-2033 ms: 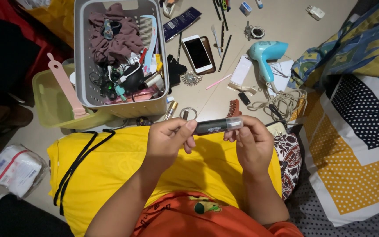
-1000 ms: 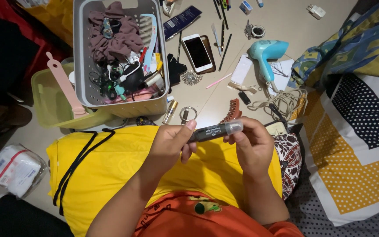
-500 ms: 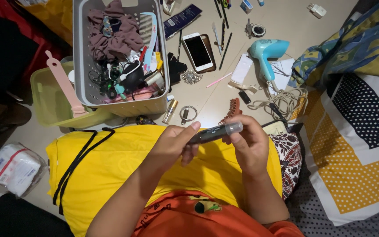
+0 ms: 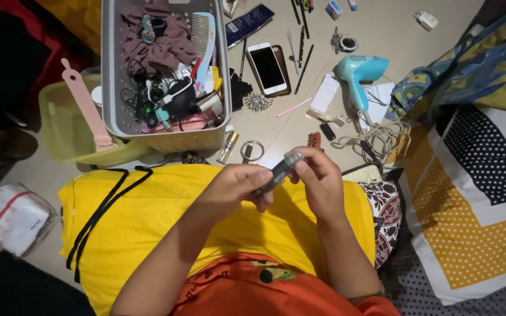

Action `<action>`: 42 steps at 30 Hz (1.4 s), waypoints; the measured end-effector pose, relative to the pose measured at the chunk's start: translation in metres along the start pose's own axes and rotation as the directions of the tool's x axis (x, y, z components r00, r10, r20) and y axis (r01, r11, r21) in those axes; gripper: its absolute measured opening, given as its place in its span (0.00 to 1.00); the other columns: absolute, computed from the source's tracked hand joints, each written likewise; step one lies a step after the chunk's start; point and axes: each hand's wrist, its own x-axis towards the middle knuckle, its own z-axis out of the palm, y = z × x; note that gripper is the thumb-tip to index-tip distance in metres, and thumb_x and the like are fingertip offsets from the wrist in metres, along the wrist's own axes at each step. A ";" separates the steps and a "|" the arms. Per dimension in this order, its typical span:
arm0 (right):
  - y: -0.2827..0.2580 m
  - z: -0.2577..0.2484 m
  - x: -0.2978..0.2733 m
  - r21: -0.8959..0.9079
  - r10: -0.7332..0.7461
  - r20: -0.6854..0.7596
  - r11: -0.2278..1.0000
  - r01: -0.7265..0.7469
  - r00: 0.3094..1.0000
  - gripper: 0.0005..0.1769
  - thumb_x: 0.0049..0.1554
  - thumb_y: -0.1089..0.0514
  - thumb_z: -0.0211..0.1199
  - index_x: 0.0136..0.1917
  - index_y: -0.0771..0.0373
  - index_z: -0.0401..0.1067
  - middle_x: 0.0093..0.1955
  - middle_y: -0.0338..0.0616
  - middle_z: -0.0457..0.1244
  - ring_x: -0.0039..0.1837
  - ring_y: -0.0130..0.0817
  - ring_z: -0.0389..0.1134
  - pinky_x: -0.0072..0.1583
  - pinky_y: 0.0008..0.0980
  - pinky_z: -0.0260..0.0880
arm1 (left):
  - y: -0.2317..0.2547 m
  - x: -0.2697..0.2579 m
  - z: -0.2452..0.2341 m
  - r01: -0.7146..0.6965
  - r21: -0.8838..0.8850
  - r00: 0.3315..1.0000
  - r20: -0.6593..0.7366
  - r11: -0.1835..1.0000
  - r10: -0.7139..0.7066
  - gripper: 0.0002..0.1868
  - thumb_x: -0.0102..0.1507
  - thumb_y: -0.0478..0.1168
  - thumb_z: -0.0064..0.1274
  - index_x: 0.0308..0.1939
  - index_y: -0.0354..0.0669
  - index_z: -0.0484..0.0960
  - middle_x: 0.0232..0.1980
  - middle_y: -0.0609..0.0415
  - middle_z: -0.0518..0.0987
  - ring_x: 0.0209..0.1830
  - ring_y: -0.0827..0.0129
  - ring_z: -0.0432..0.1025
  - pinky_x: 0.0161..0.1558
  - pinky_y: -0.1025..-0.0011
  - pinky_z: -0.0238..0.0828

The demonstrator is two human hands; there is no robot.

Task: The person sits on the floor and sorts various personal items from a cluttered surface into a gray plastic basket. They handle hair accessories, a small box, a comb, a hairdryer, a scrunchie, a charger, a hair clip, a pen, and a tube, placing each into the basket.

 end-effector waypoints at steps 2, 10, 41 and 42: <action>-0.002 -0.001 0.008 -0.022 -0.003 -0.026 1.000 0.002 1.000 0.15 0.64 0.55 0.56 0.55 0.68 0.75 0.38 0.48 0.64 0.41 0.34 0.66 0.48 0.32 0.72 | 0.022 -0.011 -0.003 -0.037 0.020 0.995 -0.088 0.999 0.039 0.17 0.68 0.45 0.52 0.43 0.31 0.84 0.28 0.43 0.82 0.24 0.64 0.80 0.31 0.68 0.82; 0.016 -0.022 0.043 -0.164 0.112 -0.287 0.973 -0.164 0.951 0.14 0.67 0.54 0.54 0.57 0.65 0.75 0.38 0.46 0.65 0.37 0.31 0.64 0.44 0.30 0.69 | 0.070 0.013 -0.095 0.078 0.837 0.575 -0.481 0.541 0.662 0.10 0.68 0.48 0.63 0.42 0.47 0.88 0.27 0.52 0.82 0.26 0.62 0.77 0.33 0.67 0.72; 0.199 0.065 0.160 -0.976 0.353 -0.032 0.189 -0.105 0.935 0.31 0.60 0.55 0.65 0.74 0.53 0.63 0.74 0.51 0.56 0.76 0.52 0.57 0.70 0.49 0.69 | 0.059 0.028 -0.151 0.364 0.922 0.594 -0.341 0.134 0.729 0.12 0.68 0.44 0.57 0.48 0.40 0.86 0.52 0.45 0.80 0.56 0.49 0.75 0.54 0.54 0.70; 0.204 0.061 0.160 -0.985 0.364 -0.024 0.150 -0.084 0.931 0.32 0.61 0.53 0.64 0.77 0.53 0.61 0.73 0.51 0.58 0.76 0.52 0.58 0.69 0.48 0.69 | 0.059 0.027 -0.151 0.348 0.928 0.603 -0.328 0.130 0.728 0.12 0.68 0.44 0.56 0.47 0.41 0.87 0.51 0.46 0.81 0.55 0.50 0.76 0.54 0.55 0.71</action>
